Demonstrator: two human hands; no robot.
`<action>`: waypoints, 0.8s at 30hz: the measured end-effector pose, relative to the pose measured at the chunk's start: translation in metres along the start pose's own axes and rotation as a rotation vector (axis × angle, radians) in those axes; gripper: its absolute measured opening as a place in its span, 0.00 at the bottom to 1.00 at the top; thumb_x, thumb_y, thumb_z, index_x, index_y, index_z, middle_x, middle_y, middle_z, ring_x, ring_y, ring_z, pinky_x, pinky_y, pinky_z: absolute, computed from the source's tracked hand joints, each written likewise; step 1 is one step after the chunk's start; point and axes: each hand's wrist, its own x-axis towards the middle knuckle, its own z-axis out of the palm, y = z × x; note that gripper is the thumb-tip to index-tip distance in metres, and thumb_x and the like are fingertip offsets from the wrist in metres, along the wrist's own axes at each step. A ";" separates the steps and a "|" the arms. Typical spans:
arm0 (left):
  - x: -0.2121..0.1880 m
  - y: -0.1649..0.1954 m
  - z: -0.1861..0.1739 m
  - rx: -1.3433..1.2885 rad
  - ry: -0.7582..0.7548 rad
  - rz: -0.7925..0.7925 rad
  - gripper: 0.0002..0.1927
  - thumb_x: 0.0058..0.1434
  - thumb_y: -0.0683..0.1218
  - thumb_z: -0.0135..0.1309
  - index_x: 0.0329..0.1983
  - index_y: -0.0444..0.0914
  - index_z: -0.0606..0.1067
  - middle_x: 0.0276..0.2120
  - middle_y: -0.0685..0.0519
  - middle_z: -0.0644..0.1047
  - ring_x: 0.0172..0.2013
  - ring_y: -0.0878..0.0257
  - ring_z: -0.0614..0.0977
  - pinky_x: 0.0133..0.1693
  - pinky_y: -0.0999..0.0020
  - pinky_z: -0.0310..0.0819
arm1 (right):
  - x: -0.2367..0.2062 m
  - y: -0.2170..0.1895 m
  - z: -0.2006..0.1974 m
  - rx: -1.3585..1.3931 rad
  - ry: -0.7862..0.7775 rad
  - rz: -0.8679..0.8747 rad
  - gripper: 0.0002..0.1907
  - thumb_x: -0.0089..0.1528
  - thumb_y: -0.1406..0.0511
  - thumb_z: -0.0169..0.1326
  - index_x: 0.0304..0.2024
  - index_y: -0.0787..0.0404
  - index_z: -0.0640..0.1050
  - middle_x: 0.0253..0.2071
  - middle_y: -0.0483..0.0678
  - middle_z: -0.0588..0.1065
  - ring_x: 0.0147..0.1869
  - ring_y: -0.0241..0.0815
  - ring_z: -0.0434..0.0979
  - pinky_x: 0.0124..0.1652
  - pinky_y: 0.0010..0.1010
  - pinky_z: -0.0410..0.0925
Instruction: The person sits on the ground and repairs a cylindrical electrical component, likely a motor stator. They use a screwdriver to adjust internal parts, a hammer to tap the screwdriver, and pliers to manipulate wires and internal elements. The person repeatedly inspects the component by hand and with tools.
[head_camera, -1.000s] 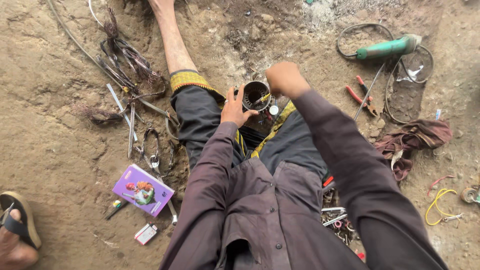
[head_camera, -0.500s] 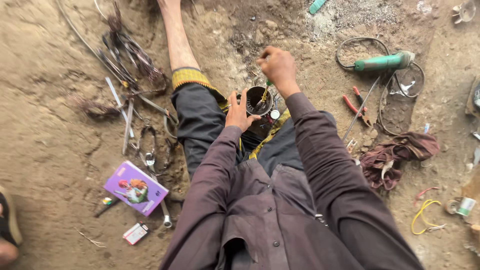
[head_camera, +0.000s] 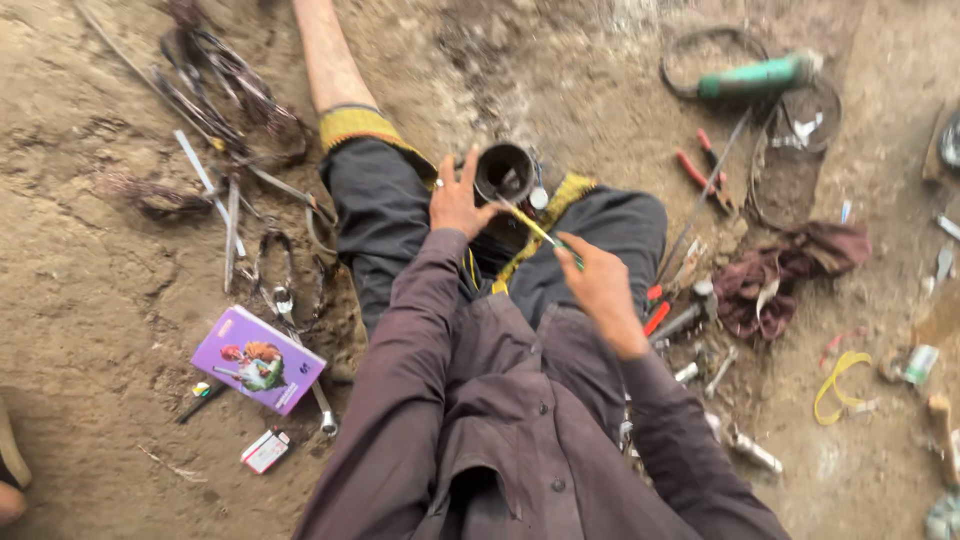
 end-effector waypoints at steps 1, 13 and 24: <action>-0.001 0.000 0.002 -0.006 -0.044 -0.026 0.65 0.44 0.67 0.72 0.78 0.54 0.47 0.71 0.35 0.56 0.61 0.36 0.71 0.57 0.50 0.70 | -0.006 -0.001 0.008 0.015 0.054 -0.040 0.17 0.65 0.56 0.55 0.54 0.54 0.81 0.41 0.58 0.80 0.44 0.60 0.80 0.42 0.46 0.72; -0.022 0.027 -0.020 0.017 0.329 0.232 0.51 0.62 0.43 0.62 0.81 0.40 0.44 0.63 0.44 0.69 0.60 0.46 0.73 0.61 0.54 0.69 | -0.021 -0.017 0.057 -0.196 -0.041 -0.035 0.23 0.66 0.62 0.52 0.64 0.58 0.71 0.42 0.58 0.77 0.36 0.66 0.78 0.36 0.54 0.71; -0.011 0.059 -0.025 -0.115 0.520 0.341 0.35 0.80 0.45 0.53 0.81 0.40 0.48 0.57 0.49 0.75 0.52 0.52 0.77 0.54 0.59 0.70 | -0.034 -0.023 0.111 0.064 0.066 0.143 0.26 0.66 0.64 0.50 0.68 0.52 0.65 0.47 0.59 0.78 0.43 0.66 0.78 0.41 0.55 0.70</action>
